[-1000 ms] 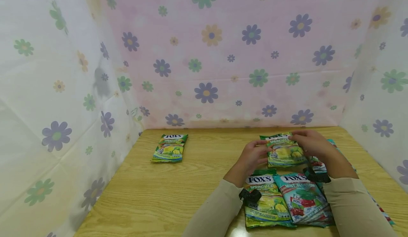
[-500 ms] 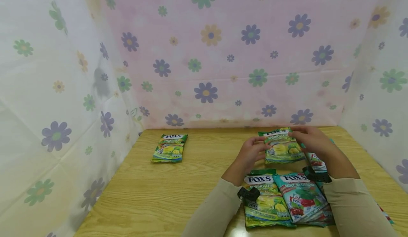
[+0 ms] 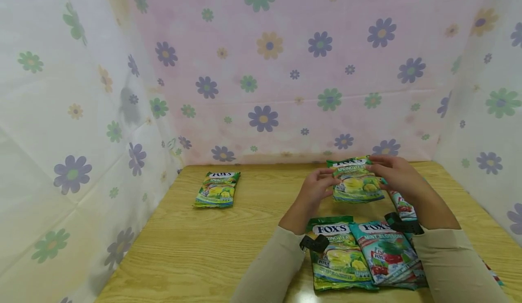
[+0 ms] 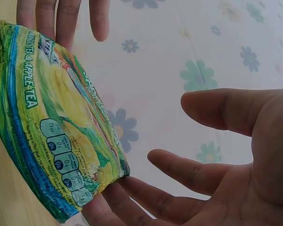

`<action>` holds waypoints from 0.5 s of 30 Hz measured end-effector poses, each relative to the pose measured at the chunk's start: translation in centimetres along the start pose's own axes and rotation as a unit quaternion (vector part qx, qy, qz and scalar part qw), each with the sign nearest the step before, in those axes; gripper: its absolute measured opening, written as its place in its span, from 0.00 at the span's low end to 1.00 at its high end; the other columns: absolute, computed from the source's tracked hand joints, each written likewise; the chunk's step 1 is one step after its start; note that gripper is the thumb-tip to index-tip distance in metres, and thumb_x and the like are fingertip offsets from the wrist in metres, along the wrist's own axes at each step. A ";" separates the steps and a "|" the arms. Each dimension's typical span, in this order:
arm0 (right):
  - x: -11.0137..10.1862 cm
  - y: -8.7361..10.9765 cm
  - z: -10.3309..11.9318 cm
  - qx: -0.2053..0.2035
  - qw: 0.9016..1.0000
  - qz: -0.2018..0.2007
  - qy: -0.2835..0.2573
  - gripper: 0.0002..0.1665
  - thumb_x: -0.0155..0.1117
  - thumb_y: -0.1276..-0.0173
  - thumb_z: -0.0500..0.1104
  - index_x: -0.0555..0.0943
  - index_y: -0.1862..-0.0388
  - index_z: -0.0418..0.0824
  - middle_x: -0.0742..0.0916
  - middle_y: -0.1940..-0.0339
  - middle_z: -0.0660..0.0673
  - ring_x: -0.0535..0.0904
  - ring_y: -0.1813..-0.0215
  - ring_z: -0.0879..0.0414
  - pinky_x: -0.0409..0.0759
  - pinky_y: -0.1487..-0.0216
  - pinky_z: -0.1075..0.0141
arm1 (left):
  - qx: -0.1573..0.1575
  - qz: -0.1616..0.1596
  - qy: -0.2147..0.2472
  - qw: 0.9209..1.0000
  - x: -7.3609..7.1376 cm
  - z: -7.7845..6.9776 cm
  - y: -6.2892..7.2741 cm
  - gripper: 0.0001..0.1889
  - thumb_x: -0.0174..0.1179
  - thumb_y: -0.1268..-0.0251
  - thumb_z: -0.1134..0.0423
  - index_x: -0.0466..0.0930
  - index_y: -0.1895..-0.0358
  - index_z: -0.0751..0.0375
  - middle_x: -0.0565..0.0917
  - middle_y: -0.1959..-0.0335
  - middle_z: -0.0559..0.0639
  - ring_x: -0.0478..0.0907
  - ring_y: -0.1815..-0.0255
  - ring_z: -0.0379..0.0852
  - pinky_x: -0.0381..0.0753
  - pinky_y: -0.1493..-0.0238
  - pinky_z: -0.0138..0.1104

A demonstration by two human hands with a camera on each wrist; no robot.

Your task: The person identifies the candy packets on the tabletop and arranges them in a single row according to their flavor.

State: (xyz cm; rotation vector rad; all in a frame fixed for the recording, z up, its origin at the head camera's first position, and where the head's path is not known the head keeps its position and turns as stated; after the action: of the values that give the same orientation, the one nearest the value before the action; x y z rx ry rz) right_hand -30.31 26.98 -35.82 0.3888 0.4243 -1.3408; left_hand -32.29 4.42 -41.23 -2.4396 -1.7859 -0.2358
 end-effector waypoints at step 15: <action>1.6 -0.5 1.3 -0.003 0.999 -0.001 -0.031 0.42 0.50 0.16 0.57 0.54 0.16 0.36 0.59 0.17 0.28 0.59 0.20 0.29 0.74 0.32 0.34 | 0.020 0.012 -0.081 0.996 -1.5 -2.4 1.2 0.25 0.64 0.28 0.60 0.74 0.31 0.57 0.77 0.34 0.57 0.80 0.41 0.48 0.76 0.30 0.54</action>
State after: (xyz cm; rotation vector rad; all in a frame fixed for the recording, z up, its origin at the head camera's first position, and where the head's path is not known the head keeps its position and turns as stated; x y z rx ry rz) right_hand -30.41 24.90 -35.55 0.3396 0.3770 -1.3505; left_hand -31.74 2.22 -39.17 -2.5147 -1.8028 0.0002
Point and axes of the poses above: each hand's wrist, its own y-axis away from the middle knuckle, its own x-axis out of the palm, z = x × y, the point moved 2 cm from there along -y, towards the middle knuckle
